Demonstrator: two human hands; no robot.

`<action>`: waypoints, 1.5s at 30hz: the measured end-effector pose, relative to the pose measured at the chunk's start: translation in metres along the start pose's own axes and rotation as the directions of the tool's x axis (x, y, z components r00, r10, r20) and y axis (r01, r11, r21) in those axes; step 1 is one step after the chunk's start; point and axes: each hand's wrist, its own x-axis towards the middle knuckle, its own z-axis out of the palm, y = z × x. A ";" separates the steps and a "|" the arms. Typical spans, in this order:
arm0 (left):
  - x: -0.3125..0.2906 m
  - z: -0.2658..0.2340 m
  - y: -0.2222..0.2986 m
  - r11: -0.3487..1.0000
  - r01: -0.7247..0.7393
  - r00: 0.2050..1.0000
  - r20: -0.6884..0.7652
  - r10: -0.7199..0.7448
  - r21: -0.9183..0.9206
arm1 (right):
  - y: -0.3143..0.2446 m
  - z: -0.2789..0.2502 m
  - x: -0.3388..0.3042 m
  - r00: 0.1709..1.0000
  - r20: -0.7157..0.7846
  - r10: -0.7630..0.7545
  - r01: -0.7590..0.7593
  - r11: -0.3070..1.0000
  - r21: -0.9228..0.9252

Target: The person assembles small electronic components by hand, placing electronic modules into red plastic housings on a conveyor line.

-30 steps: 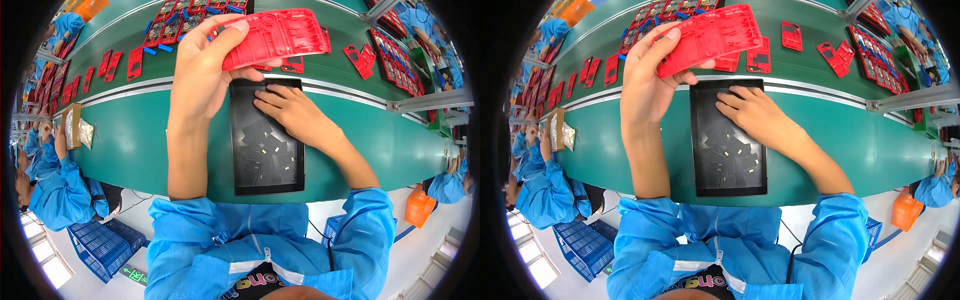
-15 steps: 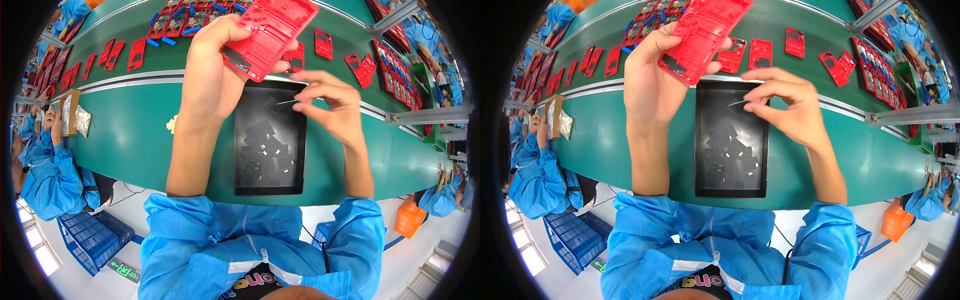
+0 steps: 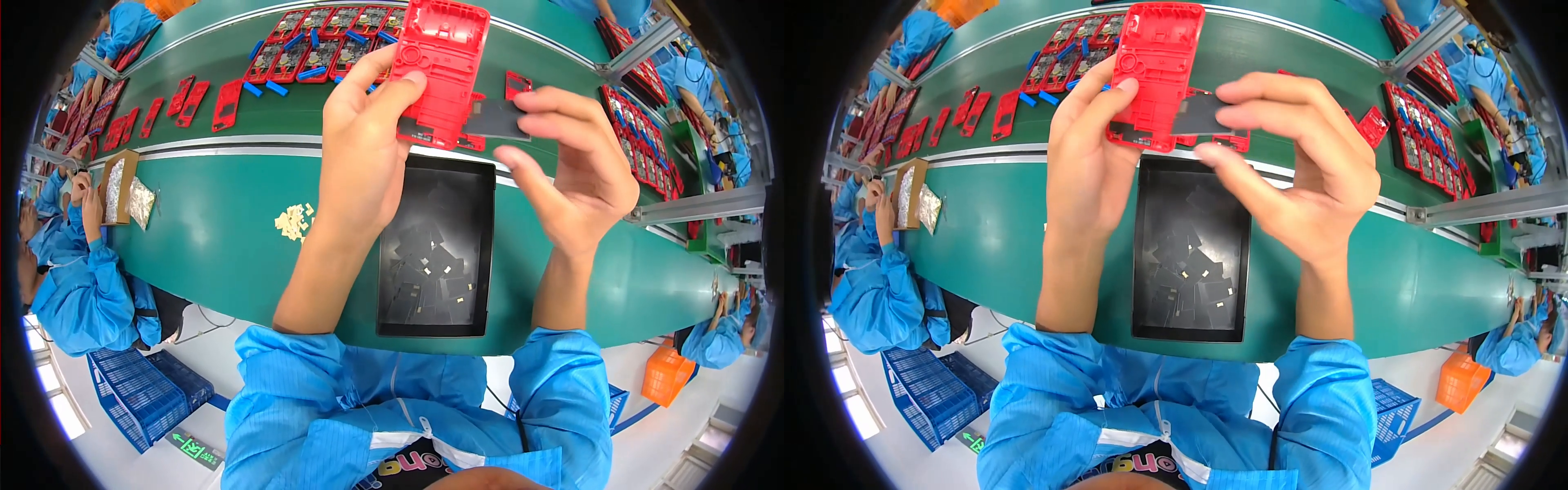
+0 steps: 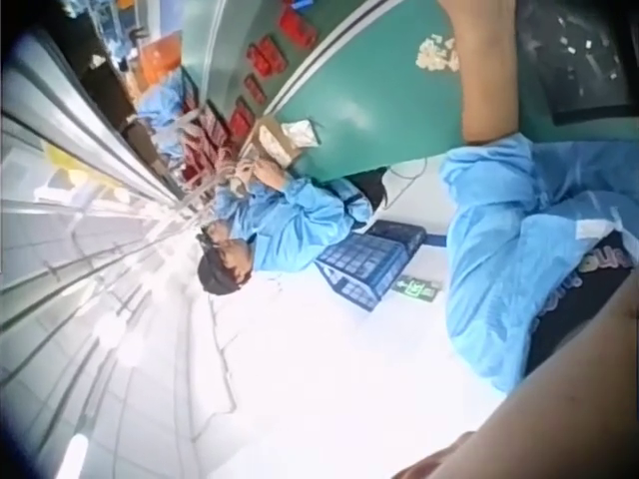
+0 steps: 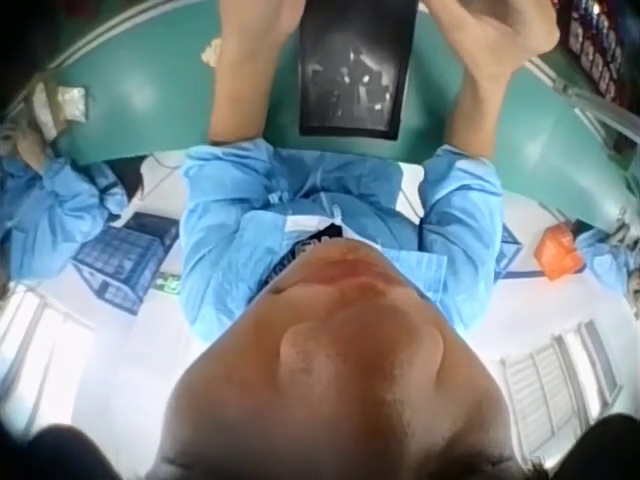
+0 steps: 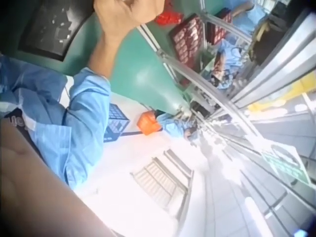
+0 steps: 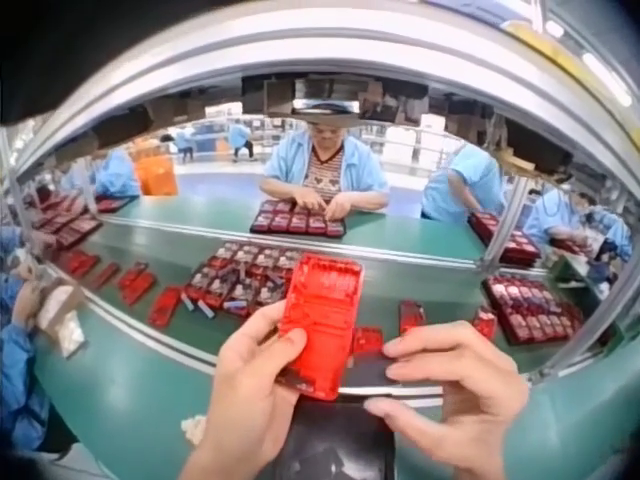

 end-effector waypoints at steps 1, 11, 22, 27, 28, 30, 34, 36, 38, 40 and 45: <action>-0.002 0.002 0.001 1.000 0.002 1.000 0.032 -0.001 -0.026 | 0.000 0.002 0.002 1.000 -0.002 -0.001 0.001 1.000 -0.002; -0.002 0.009 -0.007 0.994 -0.083 0.994 0.062 0.087 -0.066 | -0.001 0.014 0.008 0.948 -0.173 0.268 -0.229 0.950 0.213; -0.004 0.010 -0.007 0.988 -0.085 0.994 0.074 0.076 0.128 | 0.011 0.007 0.000 0.944 -0.217 0.248 -0.194 0.950 0.244; -0.005 0.011 -0.009 0.982 -0.109 0.988 0.122 0.091 0.153 | 0.007 0.005 0.000 0.907 -0.286 0.308 -0.206 0.919 0.336; -0.006 0.012 -0.009 0.981 -0.118 0.988 0.117 0.100 0.156 | 0.004 0.007 0.000 0.894 -0.302 0.330 -0.225 0.915 0.334; -0.007 0.013 -0.009 0.979 -0.126 0.988 0.112 0.109 0.159 | 0.001 0.010 0.000 0.880 -0.319 0.352 -0.245 0.912 0.330; -0.009 0.013 -0.009 0.976 -0.141 0.984 0.131 0.120 0.164 | -0.002 0.015 0.000 0.855 -0.359 0.374 -0.267 0.911 0.313; -0.009 0.013 -0.010 0.975 -0.141 0.983 0.139 0.118 0.169 | -0.002 0.016 0.000 0.849 -0.373 0.374 -0.271 0.915 0.301; -0.009 0.014 -0.011 0.977 -0.133 0.984 0.144 0.109 0.167 | -0.003 0.018 0.000 0.837 -0.379 0.396 -0.290 0.907 0.307; -0.009 0.013 -0.014 0.977 -0.144 0.981 0.149 0.120 0.159 | -0.001 0.019 -0.002 0.854 -0.369 0.366 -0.278 0.921 0.272; -0.009 0.012 -0.010 0.970 -0.160 0.979 0.158 0.131 0.183 | 0.001 0.016 -0.005 0.926 -0.302 0.225 -0.236 0.972 0.002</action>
